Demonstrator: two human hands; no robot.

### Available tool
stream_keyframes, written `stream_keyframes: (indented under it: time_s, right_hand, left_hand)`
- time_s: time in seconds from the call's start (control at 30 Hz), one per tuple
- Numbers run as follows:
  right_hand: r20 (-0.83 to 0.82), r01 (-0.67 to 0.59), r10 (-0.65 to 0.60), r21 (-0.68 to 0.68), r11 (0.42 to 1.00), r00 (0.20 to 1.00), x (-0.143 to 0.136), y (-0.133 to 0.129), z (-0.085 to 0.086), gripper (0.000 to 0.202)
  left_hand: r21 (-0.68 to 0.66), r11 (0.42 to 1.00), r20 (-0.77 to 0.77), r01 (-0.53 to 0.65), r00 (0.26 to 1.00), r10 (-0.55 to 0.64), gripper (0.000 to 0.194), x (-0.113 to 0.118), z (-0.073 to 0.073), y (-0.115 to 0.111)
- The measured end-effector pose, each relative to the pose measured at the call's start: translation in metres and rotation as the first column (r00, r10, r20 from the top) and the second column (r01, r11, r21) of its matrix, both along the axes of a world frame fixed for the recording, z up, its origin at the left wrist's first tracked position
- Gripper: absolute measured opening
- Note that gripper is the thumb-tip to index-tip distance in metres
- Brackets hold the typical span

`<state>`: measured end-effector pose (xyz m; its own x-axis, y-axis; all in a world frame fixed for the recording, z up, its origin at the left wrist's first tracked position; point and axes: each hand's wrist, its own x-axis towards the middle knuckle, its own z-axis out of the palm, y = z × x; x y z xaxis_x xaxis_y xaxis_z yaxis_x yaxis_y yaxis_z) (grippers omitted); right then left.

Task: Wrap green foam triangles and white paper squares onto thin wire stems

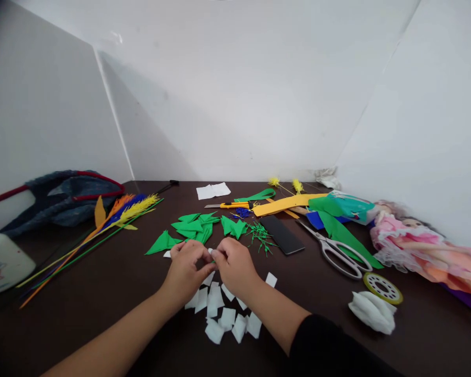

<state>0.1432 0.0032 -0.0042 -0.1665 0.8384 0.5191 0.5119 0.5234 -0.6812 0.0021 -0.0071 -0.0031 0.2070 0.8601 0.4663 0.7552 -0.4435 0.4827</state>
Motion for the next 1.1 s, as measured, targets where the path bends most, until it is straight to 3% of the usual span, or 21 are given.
stream_keyframes:
  time_s: [0.2, 0.33, 0.43, 0.5, 0.57, 0.6, 0.83, 0.97, 1.1]
  right_hand:
    - [0.005, 0.031, -0.031, -0.016, 0.999, 0.999, 0.003, 0.002, 0.002, 0.024]
    - [-0.119, -0.009, -0.001, -0.086, 0.996, 0.993, 0.009, 0.006, 0.003, 0.033]
    - [-0.318, -0.182, 0.108, -0.213, 0.960, 0.942, 0.018, 0.009, 0.002, 0.026]
    - [-0.412, -0.372, 0.242, -0.269, 0.888, 0.878, 0.022, 0.010, 0.000, 0.023]
    - [-0.426, -0.477, 0.341, -0.267, 0.838, 0.838, 0.024, 0.010, -0.001, 0.025]
    - [-0.411, -0.482, 0.358, -0.252, 0.839, 0.838, 0.024, 0.010, -0.002, 0.024]
    - [-0.280, -0.270, 0.202, -0.233, 0.934, 0.939, 0.020, 0.005, 0.004, 0.002]
    - [-0.126, -0.127, 0.109, -0.150, 0.980, 0.986, 0.019, 0.003, 0.007, 0.012]
    - [-0.035, -0.065, 0.062, -0.112, 0.992, 0.997, 0.019, 0.002, 0.007, 0.021]
  left_hand:
    - [-0.017, 0.999, -0.026, 0.032, 0.999, -0.033, 0.014, 0.002, 0.002, -0.001]
    - [-0.070, 0.997, 0.013, 0.014, 1.000, -0.013, 0.016, 0.003, 0.004, -0.001]
    - [-0.111, 0.993, 0.049, 0.023, 0.999, -0.018, 0.016, 0.003, 0.006, -0.001]
    - [-0.124, 0.992, 0.072, 0.030, 0.997, -0.021, 0.015, 0.004, 0.007, 0.000]
    - [-0.140, 0.989, 0.097, 0.041, 0.995, -0.028, 0.016, 0.005, 0.008, 0.001]
    - [-0.152, 0.987, 0.110, 0.048, 0.993, -0.031, 0.017, 0.005, 0.008, 0.002]
    - [-0.282, 0.955, 0.194, 0.092, 0.980, -0.038, 0.016, 0.006, 0.004, 0.003]
    - [-0.258, 0.962, 0.155, 0.089, 0.987, -0.050, 0.017, 0.007, 0.006, 0.002]
    - [-0.189, 0.981, 0.042, 0.053, 0.998, -0.046, 0.017, 0.010, 0.009, -0.001]
